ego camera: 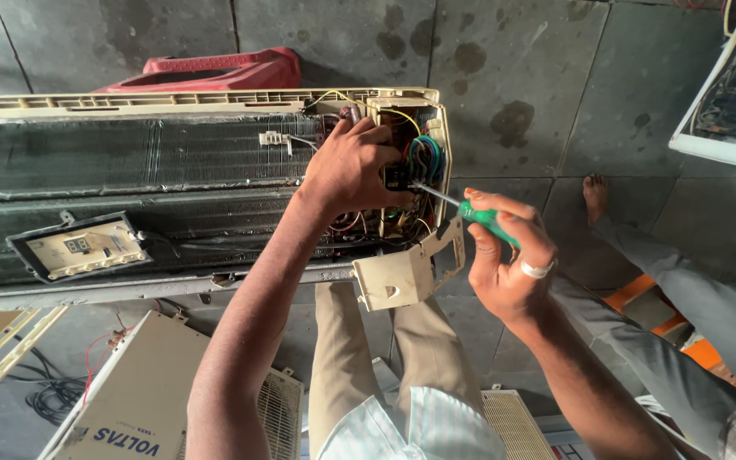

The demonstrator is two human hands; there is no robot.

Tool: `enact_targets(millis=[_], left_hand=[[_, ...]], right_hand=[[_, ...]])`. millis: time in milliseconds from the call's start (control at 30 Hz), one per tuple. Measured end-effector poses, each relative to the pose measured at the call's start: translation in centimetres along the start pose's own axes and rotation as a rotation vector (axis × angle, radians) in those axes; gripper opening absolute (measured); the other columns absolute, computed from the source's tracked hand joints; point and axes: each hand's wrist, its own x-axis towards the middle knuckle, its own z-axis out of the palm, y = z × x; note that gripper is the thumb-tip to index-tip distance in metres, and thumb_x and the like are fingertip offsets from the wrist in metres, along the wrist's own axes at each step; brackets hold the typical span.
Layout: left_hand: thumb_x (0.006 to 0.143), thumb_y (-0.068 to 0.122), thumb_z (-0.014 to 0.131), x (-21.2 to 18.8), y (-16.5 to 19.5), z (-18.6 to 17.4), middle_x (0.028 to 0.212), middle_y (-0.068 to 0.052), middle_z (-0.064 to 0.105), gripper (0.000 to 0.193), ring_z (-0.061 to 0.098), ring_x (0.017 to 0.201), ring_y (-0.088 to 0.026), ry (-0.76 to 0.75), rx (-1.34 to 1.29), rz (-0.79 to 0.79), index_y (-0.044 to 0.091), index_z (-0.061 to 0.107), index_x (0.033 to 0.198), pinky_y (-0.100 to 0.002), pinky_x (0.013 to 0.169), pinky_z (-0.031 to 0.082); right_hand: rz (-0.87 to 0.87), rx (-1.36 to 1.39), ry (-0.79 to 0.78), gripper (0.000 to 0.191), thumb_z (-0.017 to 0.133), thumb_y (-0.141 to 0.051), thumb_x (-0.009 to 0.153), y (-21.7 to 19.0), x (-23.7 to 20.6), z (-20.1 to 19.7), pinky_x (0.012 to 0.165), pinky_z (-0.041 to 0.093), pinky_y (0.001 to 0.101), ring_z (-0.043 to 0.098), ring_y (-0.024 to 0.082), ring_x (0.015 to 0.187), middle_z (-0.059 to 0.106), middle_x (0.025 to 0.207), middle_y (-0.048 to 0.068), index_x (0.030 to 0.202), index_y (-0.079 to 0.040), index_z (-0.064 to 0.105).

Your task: The person disassembles a split air conditioner indoor unit lying on the floor. They use a screwdriver to remove the plastic front cover and side panels, set the covers aside, unscrew components from the electrical end of the unit, and work on the internal parts with the screwdriver.

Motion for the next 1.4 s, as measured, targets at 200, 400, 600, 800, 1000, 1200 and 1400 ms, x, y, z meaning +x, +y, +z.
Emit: enact_targets(millis=[200,400,600,800,1000,1200,1400], left_hand=[[0.065,0.058,0.085,0.0,-0.1,0.2,0.112,-0.006,0.069,0.055,0.059,0.113,-0.024,-0.014,-0.007,-0.017,0.015,0.081,0.099,-0.046,0.103,0.042],[0.063,0.061,0.086,0.1,0.1,0.0,0.111,-0.005,0.069,0.058,0.059,0.113,-0.024,-0.018,-0.001,-0.028,0.016,0.081,0.099,-0.046,0.104,0.041],[0.063,0.061,0.086,0.2,0.1,0.1,0.112,-0.006,0.068,0.058,0.058,0.114,-0.024,-0.066,0.001,-0.053,0.016,0.081,0.099,-0.046,0.103,0.041],[0.058,0.059,0.088,0.6,-0.2,0.4,0.108,-0.005,0.067,0.057,0.057,0.113,-0.024,-0.043,0.006,-0.052,0.018,0.083,0.096,-0.049,0.104,0.039],[0.057,0.055,0.089,0.1,-0.5,0.9,0.107,-0.004,0.067,0.057,0.057,0.113,-0.024,-0.046,-0.056,-0.070,0.016,0.082,0.098,-0.048,0.101,0.041],[0.059,0.055,0.089,-0.1,-0.4,1.0,0.106,-0.004,0.067,0.055,0.057,0.113,-0.024,-0.042,-0.052,-0.073,0.016,0.082,0.097,-0.049,0.102,0.041],[0.057,0.056,0.089,-0.1,0.1,0.6,0.106,-0.005,0.068,0.054,0.057,0.112,-0.025,-0.015,-0.019,-0.063,0.015,0.083,0.092,-0.050,0.104,0.040]], right_hand=[[-0.008,-0.031,-0.036,0.043,0.061,0.012,0.104,-0.4,1.1,-0.1,0.094,0.064,0.0425,0.072,0.039,0.114,0.061,0.125,0.022,0.129,-0.006,0.031],[-0.094,-0.008,-0.241,0.039,0.064,0.010,0.091,-2.1,3.9,-1.8,0.099,0.058,0.0520,0.066,0.048,0.118,0.061,0.126,0.027,0.119,-0.001,0.040],[-0.133,0.110,-0.307,0.043,0.058,0.018,0.094,-1.8,4.2,-1.7,0.106,0.059,0.0480,0.062,0.048,0.129,0.054,0.137,0.032,0.122,-0.006,0.037],[-0.151,0.117,-0.183,0.056,0.076,0.018,0.088,-1.0,2.6,0.5,0.095,0.060,0.0445,0.071,0.039,0.117,0.066,0.121,0.021,0.122,-0.009,0.041],[-0.162,-0.029,-0.097,0.057,0.080,0.016,0.086,-2.4,1.4,2.2,0.090,0.066,0.0429,0.073,0.040,0.110,0.067,0.115,0.022,0.120,-0.008,0.042],[-0.091,-0.097,0.058,0.050,0.076,0.018,0.090,-2.7,0.3,3.9,0.086,0.065,0.0409,0.076,0.039,0.105,0.068,0.115,0.023,0.118,-0.005,0.042],[0.144,0.092,0.185,0.040,0.066,0.012,0.108,-2.4,0.7,3.6,0.103,0.063,0.0405,0.073,0.030,0.115,0.067,0.121,0.019,0.128,-0.005,0.037]])
